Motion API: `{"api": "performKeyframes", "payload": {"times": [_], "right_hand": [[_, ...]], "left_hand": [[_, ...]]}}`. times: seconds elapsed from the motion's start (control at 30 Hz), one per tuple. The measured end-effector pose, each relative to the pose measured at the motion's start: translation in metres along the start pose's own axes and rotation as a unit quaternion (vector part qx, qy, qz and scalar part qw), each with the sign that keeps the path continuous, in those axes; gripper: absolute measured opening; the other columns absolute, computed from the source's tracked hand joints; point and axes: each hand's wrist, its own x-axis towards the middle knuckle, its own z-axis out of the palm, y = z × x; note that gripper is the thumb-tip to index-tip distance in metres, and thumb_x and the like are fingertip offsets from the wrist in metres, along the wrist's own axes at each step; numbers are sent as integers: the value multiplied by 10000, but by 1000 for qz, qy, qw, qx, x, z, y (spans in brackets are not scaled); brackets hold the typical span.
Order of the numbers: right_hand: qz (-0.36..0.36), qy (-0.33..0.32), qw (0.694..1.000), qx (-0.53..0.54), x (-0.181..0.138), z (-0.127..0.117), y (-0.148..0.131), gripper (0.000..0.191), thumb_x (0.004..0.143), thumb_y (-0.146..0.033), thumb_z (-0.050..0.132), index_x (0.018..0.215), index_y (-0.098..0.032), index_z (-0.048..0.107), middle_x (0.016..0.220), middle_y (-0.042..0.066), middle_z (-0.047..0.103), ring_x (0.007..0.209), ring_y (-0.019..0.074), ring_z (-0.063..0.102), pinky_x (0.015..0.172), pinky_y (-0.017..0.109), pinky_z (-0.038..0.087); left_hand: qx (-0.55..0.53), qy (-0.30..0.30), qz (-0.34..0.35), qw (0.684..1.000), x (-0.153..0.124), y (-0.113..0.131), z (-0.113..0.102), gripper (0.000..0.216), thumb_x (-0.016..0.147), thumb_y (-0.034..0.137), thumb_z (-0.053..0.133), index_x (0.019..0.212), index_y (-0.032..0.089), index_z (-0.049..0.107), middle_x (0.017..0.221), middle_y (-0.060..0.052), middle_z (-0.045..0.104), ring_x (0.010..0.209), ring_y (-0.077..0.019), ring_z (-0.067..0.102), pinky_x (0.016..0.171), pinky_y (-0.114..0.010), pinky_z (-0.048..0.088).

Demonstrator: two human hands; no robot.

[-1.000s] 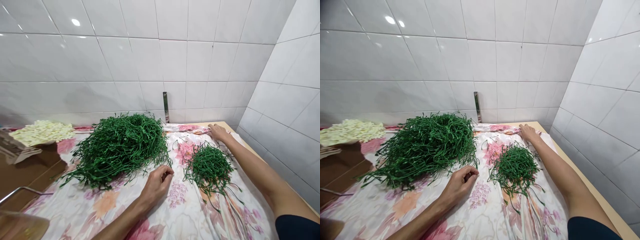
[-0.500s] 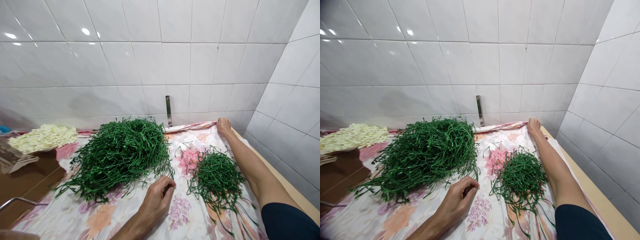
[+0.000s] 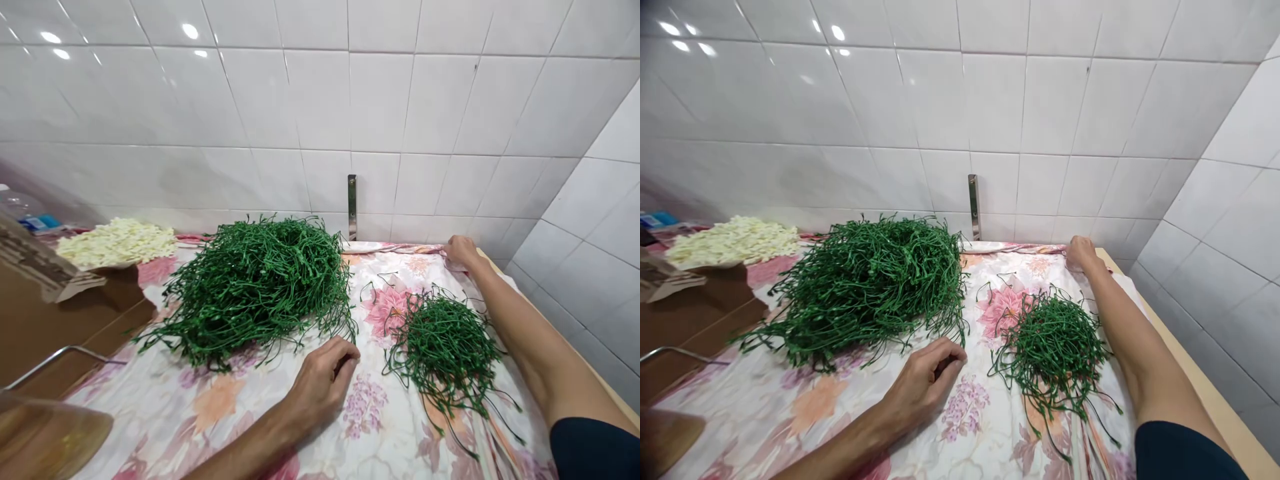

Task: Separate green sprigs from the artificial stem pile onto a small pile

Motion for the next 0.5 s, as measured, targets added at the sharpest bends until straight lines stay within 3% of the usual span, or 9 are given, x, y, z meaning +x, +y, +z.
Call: {"api": "performKeyframes", "payload": {"times": [0.13,0.23,0.33,0.43,0.5], "right_hand": [[-60,3,998,-4,-19,-30,0,456,962,-356,580,1327,-88,627,1283,209,683,1208,307,618,988,372,454],[-143,-8,990,-6,-45,-49,-15,405,965,-412,562,1246,-148,684,1146,161,743,1111,305,661,951,380,467],[-300,-50,953,-5,-73,-52,-52,422,971,-385,553,1285,-123,655,1175,180,727,1083,308,670,953,398,470],[-377,-73,923,3,-95,-39,-103,541,915,-434,654,1382,-166,599,1362,169,639,1214,297,609,1023,366,435],[-409,-85,908,-2,-104,-26,-134,604,888,-455,690,1420,-194,574,1377,168,619,1219,291,604,1018,354,435]], "left_hand": [[47,-5,9,999,-2,-1,1,145,939,288,601,1058,209,631,923,-39,639,772,-162,585,717,-303,453],[57,-5,15,998,-3,-2,4,129,978,252,530,1043,208,633,965,-50,641,824,-164,603,757,-306,466],[39,27,26,999,-4,-2,6,139,980,212,502,1007,194,637,951,-58,642,820,-158,601,760,-299,470],[23,75,40,996,-5,-1,5,149,949,170,518,1022,185,647,926,-55,645,781,-149,593,721,-287,463],[3,104,43,994,-5,0,3,174,934,145,515,1028,183,656,900,-51,654,775,-149,596,709,-282,461]]}}
